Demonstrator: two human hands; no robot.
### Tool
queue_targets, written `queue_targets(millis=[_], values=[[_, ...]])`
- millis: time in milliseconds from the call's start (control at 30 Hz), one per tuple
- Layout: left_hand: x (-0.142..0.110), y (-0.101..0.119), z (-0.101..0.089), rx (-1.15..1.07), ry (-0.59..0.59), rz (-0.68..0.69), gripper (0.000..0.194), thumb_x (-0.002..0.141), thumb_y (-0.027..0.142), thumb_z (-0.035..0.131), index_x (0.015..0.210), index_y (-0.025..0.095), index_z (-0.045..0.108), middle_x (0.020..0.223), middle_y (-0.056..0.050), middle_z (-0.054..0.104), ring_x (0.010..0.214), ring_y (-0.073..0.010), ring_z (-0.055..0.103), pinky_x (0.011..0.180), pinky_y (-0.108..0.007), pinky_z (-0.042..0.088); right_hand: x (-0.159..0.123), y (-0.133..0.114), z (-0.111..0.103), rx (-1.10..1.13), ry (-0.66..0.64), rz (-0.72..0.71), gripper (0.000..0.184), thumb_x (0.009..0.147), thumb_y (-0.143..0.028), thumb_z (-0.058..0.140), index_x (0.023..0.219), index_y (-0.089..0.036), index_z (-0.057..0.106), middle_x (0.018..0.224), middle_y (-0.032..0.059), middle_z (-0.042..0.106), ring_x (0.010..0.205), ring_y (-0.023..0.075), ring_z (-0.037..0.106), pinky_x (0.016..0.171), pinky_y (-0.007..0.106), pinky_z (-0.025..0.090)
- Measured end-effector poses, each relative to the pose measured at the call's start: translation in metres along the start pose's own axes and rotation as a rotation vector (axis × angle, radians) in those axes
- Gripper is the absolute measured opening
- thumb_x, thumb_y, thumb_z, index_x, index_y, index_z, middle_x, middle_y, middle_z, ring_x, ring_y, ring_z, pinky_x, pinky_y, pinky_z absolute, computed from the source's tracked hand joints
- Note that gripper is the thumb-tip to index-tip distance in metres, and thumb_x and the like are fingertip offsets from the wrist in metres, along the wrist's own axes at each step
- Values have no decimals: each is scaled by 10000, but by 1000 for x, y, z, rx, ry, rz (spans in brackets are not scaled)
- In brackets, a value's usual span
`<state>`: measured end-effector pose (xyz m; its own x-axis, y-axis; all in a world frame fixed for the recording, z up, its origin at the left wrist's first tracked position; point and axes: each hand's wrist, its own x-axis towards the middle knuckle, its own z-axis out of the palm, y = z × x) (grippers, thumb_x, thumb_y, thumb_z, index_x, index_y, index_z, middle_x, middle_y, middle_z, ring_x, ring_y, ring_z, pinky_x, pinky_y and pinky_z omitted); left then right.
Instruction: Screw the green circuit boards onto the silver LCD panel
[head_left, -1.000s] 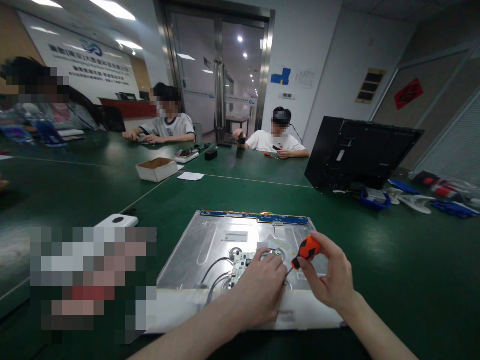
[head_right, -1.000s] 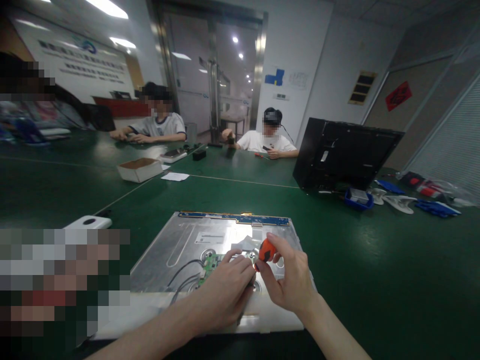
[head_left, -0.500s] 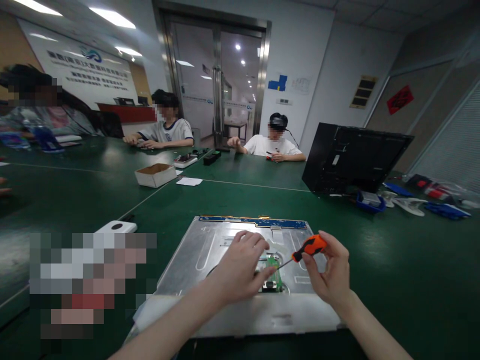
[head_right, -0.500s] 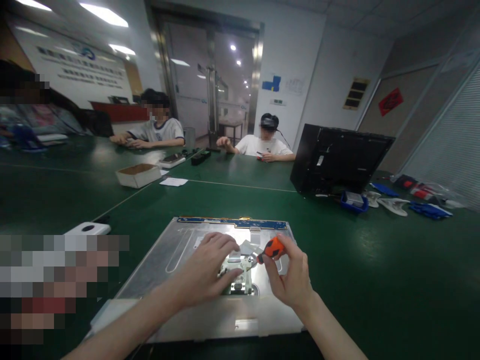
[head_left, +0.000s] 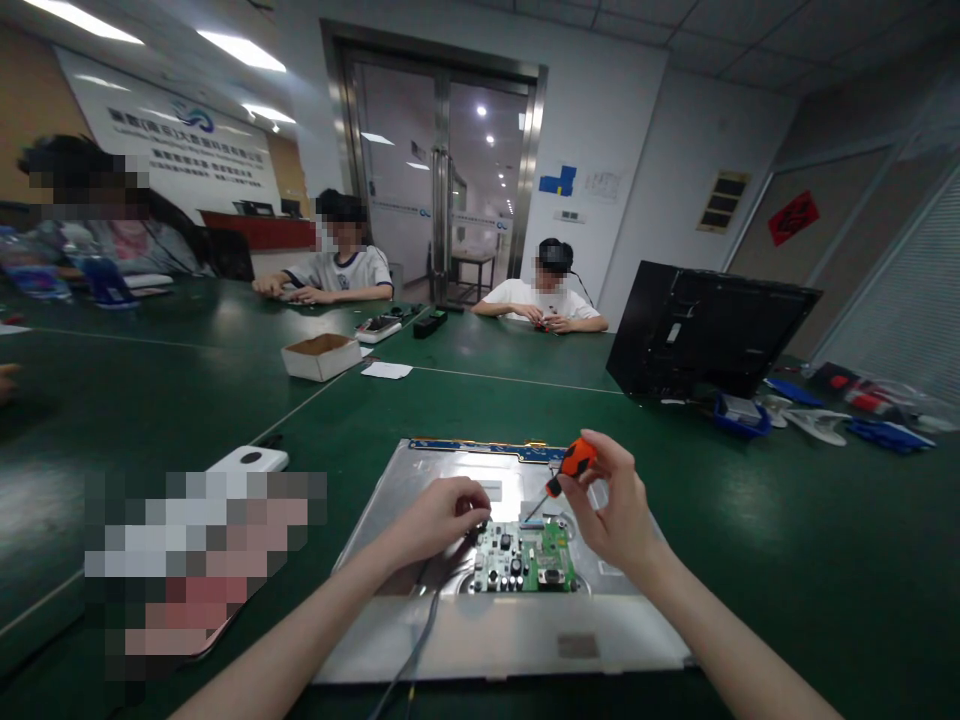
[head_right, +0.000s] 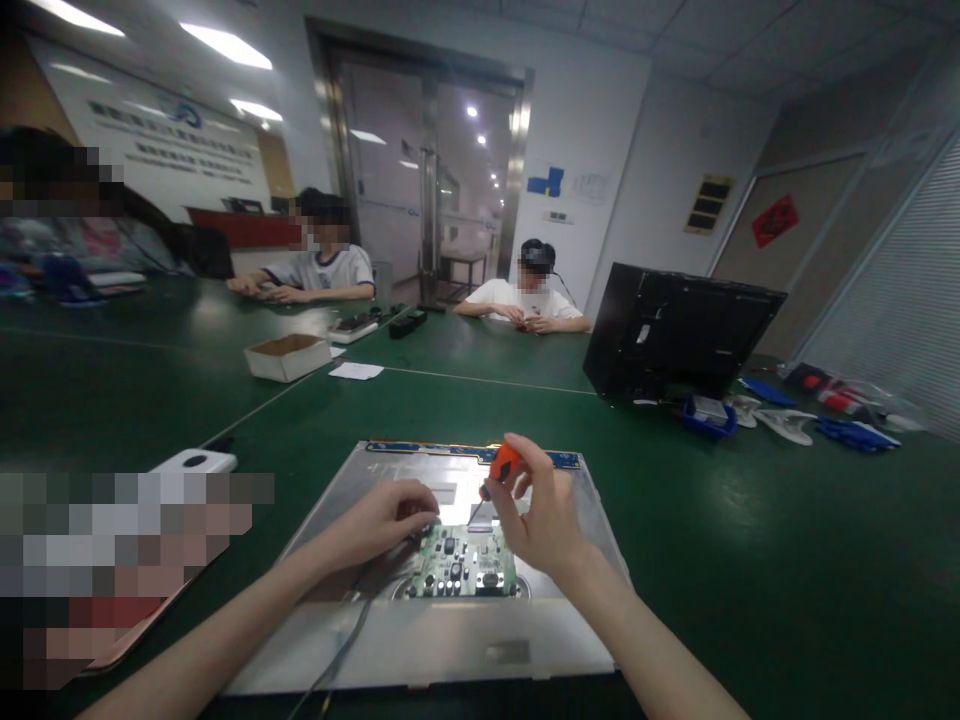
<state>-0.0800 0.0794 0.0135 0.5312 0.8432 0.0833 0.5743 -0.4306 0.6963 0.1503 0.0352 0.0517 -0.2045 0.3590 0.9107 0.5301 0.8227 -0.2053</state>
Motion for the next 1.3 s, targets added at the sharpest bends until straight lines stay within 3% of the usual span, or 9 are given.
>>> queue_targets(millis=[233,367,700,1300], values=[[-1,-11,1,-91,-36,16,157,805,276,586,815,165,695,760,-16,667,685,-169,582,630,-255,440,23,3,47,113,-131,134,423,934,-216,516,1324,-250,356,771,-26,602,570,126,619,477,206,450],[-1,-14,2,-103,-38,23,128,778,243,606,803,160,699,733,-8,647,671,-163,568,626,-253,432,24,13,61,127,-172,167,415,926,-210,518,1307,-242,358,748,-36,580,547,126,610,491,215,437],[-1,-15,5,-102,-48,1,101,779,201,611,810,179,705,811,-9,664,756,-174,590,704,-267,448,14,29,55,157,-183,210,413,906,-198,534,1282,-255,373,805,-27,600,540,110,583,487,205,417],[2,-14,2,-192,-78,-23,85,758,198,622,767,175,703,724,7,653,691,-162,577,656,-254,440,15,23,60,228,-225,221,429,896,-178,548,1272,-268,363,847,-19,617,546,105,577,475,198,409]])
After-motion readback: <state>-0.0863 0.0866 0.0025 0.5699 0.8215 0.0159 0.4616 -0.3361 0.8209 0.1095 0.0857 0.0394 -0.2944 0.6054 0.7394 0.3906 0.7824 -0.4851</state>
